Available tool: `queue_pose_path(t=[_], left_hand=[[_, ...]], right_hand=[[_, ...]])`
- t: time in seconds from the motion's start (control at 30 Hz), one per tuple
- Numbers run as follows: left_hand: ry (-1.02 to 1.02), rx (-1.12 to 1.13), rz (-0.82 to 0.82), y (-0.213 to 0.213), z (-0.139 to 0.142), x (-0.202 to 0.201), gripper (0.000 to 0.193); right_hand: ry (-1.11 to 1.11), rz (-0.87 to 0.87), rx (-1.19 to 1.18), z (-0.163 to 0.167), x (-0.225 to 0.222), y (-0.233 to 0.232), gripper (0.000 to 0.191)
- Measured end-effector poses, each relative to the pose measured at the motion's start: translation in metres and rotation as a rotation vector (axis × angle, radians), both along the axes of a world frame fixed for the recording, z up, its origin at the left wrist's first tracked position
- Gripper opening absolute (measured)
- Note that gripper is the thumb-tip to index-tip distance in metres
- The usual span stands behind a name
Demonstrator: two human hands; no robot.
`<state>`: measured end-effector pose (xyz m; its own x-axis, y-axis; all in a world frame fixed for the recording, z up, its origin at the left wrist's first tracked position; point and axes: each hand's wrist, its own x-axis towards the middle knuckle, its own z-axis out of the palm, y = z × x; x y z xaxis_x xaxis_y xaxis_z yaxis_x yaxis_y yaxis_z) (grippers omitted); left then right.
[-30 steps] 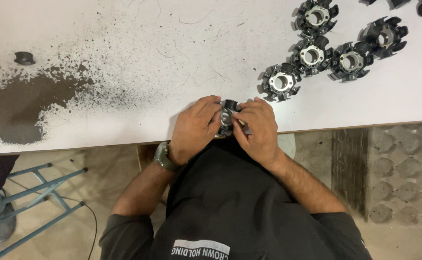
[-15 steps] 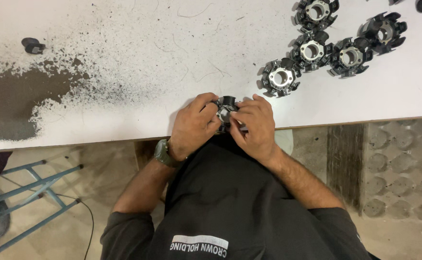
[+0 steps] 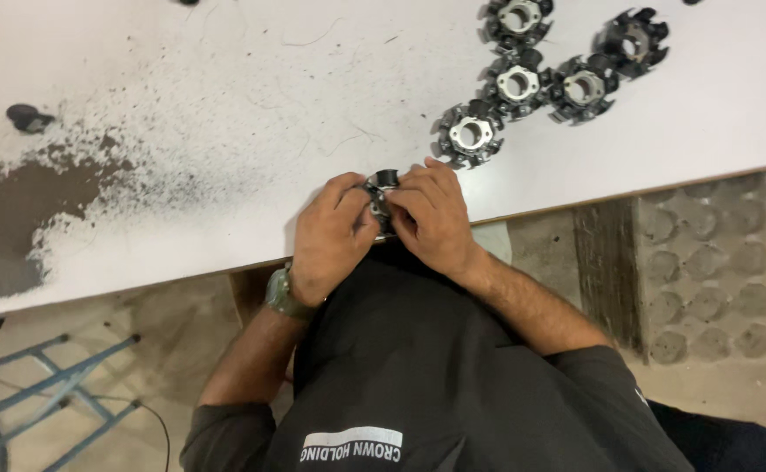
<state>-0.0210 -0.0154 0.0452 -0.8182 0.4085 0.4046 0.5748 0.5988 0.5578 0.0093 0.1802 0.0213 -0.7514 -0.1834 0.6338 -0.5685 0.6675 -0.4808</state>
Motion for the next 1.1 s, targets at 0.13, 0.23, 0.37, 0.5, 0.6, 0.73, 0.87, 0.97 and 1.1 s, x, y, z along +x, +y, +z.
queue_pose_path(t=[0.13,0.23,0.37,0.5,0.6,0.73,0.87,0.97,1.1], left_hand=[[0.115,-0.063,0.010,0.009,0.026,0.005,0.053],[0.086,-0.220,-0.053,0.030,0.035,0.002,0.076],[-0.052,-0.359,-0.172,0.048,0.042,-0.015,0.079],[0.075,-0.195,-0.211,0.067,0.052,-0.040,0.073],[0.204,-0.113,-0.256,0.108,0.053,-0.058,0.075],[0.108,-0.211,-0.289,0.149,0.042,-0.063,0.078],[0.068,-0.234,-0.275,0.145,0.031,-0.055,0.091],[0.034,-0.256,-0.357,0.134,0.030,-0.050,0.089],[0.000,-0.159,-0.349,0.133,0.040,-0.057,0.089]], right_hand=[[0.103,-0.100,-0.106,-0.005,0.011,0.033,0.027],[0.079,-0.323,-0.163,-0.006,0.030,0.077,0.021],[-0.176,-0.559,0.014,-0.007,0.033,0.126,0.018],[-0.012,-0.644,0.077,0.005,0.024,0.150,0.031],[0.027,-0.634,0.145,0.020,-0.003,0.172,0.040],[-0.124,-0.682,0.199,0.019,-0.041,0.177,0.044],[-0.156,-0.701,0.193,0.015,-0.037,0.175,0.036],[-0.153,-0.673,0.162,0.014,-0.027,0.174,0.038],[-0.036,-0.608,0.088,0.023,-0.014,0.183,0.037]])
